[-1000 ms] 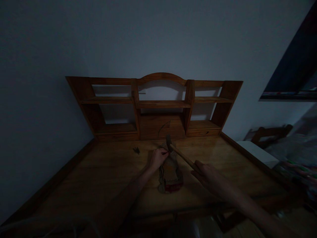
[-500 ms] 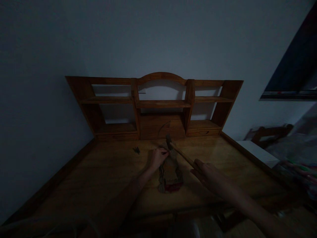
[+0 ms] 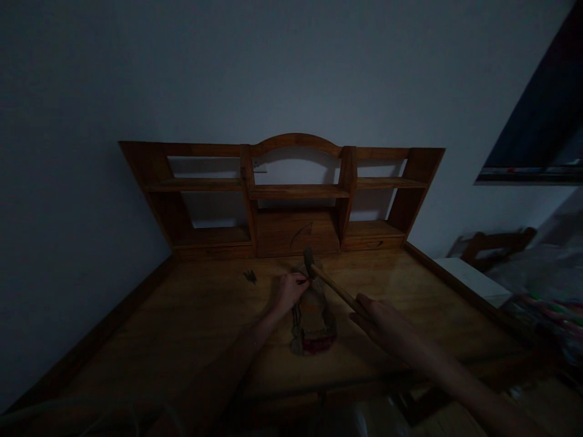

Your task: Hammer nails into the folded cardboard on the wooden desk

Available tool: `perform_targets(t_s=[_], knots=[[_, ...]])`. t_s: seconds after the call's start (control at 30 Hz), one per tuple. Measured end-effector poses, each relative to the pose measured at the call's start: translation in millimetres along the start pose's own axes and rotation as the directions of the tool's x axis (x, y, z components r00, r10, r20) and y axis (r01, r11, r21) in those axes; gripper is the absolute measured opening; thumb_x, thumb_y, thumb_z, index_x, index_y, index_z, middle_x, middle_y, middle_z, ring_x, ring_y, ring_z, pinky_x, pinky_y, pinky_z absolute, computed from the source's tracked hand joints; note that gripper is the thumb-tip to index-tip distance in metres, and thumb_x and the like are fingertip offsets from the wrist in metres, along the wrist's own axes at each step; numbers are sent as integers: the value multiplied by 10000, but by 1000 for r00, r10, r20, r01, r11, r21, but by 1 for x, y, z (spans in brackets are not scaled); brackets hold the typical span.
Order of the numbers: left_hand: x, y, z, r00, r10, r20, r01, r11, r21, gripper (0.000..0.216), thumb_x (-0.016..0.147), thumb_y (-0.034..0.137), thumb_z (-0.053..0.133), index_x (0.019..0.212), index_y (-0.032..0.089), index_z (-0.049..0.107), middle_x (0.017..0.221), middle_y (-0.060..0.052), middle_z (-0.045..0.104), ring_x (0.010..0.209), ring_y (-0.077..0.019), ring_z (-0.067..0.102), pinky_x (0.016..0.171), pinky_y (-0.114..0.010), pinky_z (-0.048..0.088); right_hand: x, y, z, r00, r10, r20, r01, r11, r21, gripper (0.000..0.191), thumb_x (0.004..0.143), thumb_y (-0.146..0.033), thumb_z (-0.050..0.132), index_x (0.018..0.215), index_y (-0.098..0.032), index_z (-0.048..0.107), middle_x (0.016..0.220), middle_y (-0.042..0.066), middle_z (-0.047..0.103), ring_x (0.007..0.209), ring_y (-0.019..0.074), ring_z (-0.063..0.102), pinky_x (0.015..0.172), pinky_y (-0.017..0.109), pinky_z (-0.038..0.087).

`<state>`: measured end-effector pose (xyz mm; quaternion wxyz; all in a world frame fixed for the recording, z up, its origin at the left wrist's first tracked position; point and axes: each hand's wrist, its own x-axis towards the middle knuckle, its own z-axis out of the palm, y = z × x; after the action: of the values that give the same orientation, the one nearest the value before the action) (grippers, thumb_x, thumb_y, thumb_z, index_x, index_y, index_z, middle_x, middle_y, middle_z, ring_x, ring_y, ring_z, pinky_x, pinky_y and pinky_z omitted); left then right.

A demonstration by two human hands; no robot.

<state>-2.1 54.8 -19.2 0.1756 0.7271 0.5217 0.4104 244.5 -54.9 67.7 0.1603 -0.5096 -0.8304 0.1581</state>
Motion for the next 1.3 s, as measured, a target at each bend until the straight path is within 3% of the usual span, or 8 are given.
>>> perform_targets(t_s=[1.07, 1.3], knots=[[-1, 4, -4, 999, -19, 28, 19, 1000, -5, 174, 790, 195, 575, 850, 192, 738, 855, -15, 715, 766, -163, 640, 646, -228, 428, -3, -9, -4, 999, 42, 20, -43, 999, 29, 138, 876, -299, 441, 896, -182, 513, 786, 82, 650, 673, 175, 610, 539, 251, 317], [-1, 5, -3, 1000, -14, 16, 14, 999, -32, 173, 803, 231, 578, 861, 192, 736, 877, -20, 717, 779, -162, 642, 679, -237, 439, -4, -2, 0, 1000, 20, -23, -20, 1000, 16, 139, 875, -304, 444, 906, -186, 511, 809, 78, 642, 710, 176, 605, 578, 252, 338]])
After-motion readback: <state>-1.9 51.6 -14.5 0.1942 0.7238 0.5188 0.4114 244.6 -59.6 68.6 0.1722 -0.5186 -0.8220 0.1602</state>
